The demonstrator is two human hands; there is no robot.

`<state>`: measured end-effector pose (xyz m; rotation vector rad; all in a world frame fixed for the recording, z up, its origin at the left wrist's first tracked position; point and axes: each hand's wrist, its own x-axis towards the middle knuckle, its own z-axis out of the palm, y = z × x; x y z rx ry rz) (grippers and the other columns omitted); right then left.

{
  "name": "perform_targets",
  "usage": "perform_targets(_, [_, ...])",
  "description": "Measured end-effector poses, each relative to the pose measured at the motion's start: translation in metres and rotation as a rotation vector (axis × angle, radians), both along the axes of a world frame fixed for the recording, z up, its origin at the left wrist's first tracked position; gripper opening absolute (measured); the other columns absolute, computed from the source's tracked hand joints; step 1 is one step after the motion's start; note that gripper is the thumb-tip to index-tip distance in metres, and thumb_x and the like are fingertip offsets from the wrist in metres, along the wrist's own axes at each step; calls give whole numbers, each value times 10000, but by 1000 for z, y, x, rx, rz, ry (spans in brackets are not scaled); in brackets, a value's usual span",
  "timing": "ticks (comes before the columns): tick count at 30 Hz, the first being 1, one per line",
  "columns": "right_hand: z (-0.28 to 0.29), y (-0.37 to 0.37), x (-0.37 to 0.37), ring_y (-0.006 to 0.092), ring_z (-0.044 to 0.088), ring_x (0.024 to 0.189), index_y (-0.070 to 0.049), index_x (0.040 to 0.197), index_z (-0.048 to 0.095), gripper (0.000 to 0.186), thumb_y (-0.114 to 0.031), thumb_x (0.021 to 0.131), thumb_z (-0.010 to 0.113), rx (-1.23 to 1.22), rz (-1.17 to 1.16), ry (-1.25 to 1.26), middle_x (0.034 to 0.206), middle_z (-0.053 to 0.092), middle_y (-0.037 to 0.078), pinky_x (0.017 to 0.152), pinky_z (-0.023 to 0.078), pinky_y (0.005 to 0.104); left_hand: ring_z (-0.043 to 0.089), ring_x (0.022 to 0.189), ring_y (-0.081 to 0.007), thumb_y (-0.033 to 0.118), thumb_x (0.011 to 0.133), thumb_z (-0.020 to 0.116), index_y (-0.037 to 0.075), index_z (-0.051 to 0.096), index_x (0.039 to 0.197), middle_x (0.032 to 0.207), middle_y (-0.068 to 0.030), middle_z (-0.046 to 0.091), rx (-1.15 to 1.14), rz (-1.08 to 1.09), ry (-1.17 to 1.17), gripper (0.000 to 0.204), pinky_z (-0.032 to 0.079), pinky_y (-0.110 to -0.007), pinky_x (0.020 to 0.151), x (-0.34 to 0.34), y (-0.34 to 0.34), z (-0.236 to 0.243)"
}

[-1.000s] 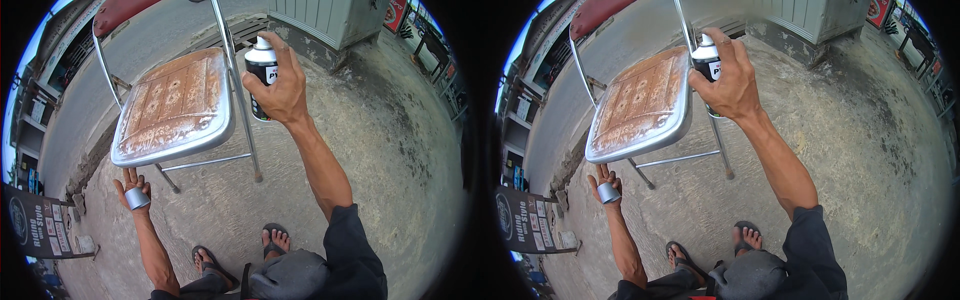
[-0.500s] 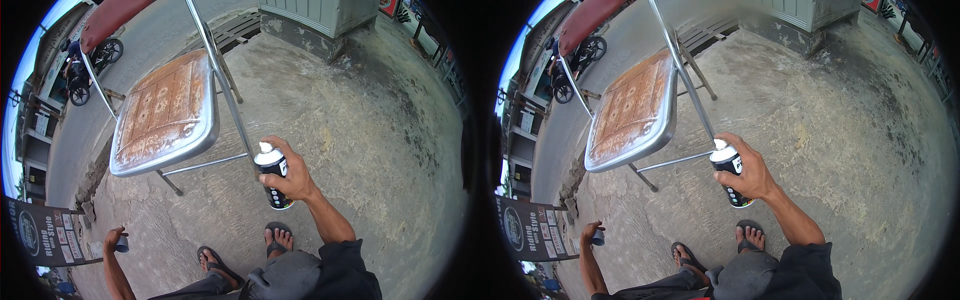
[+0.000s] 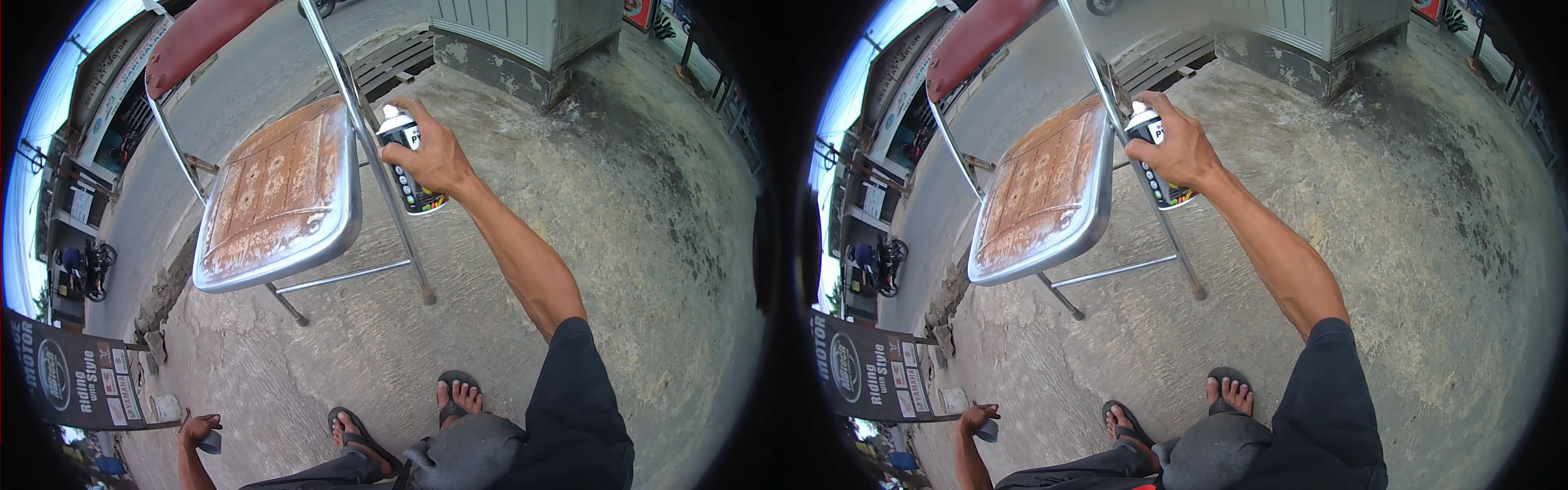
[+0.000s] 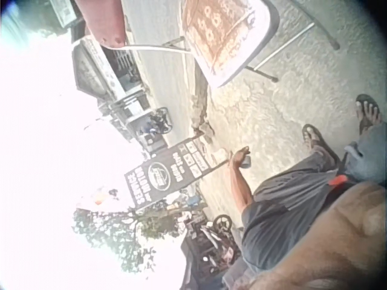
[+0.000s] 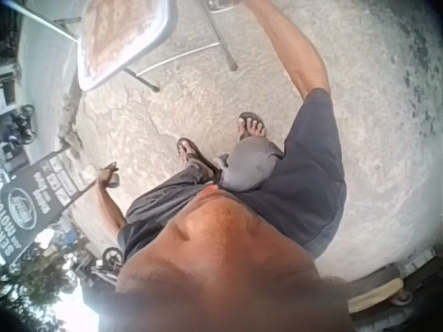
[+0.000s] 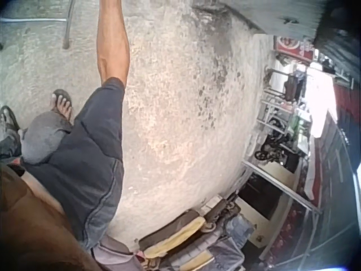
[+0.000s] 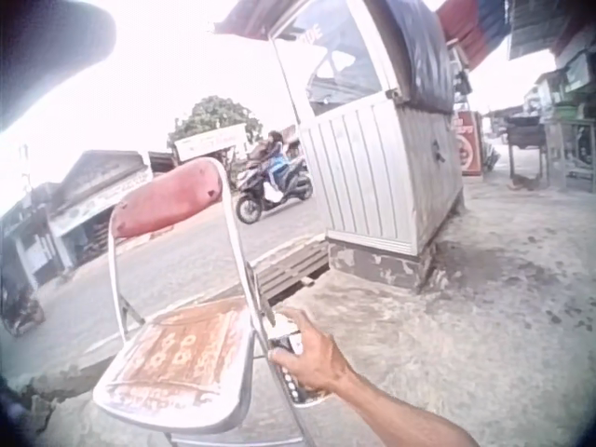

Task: The person carries a metal folding chair outside and sprays paint onto its frame using a spray can.

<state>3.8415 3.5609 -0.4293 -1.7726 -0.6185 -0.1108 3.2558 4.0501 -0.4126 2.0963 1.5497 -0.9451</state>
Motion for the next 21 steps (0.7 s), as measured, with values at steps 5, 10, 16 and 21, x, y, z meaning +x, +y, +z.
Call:
perform_targets(5, [-11, -32, -98, 362, 696, 1035, -119, 1463, 506, 788, -308, 734, 738, 47, 345, -152, 1143, 671, 207, 916, 571, 484, 684, 1078, -223, 432, 1000, 601, 39, 654, 1385, 1220, -92, 764, 65, 54, 25, 553, 515, -380, 952, -31, -4, 12])
perform_targets(10, [22, -23, -82, 360, 703, 1108, -63, 1448, 524, 798, -308, 721, 744, -147, 382, -43, 1239, 670, 227, 968, 561, 463, 688, 1096, -229, 416, 993, 609, 47, 663, 1377, 1210, -112, 764, 72, 50, 90, 534, 511, -380, 969, -34, -6, 18])
perform_targets(16, [38, 23, 33, 419, 673, 1046, -90, 1483, 500, 782, -395, 791, 699, -294, 13, -216, 1116, 627, 283, 914, 558, 509, 671, 1218, -285, 388, 984, 630, 51, 624, 1421, 1287, -151, 730, 93, -92, -85, 552, 487, -400, 1037, 5, -16, 31])
perform_targets(21, [85, 37, 78, 444, 664, 1070, -119, 1481, 506, 778, -416, 787, 695, -278, -210, -471, 1149, 620, 295, 961, 554, 518, 679, 1211, -319, 347, 986, 640, 62, 595, 1452, 1323, -197, 701, 131, -217, -194, 549, 495, -413, 1041, 37, -46, 65])
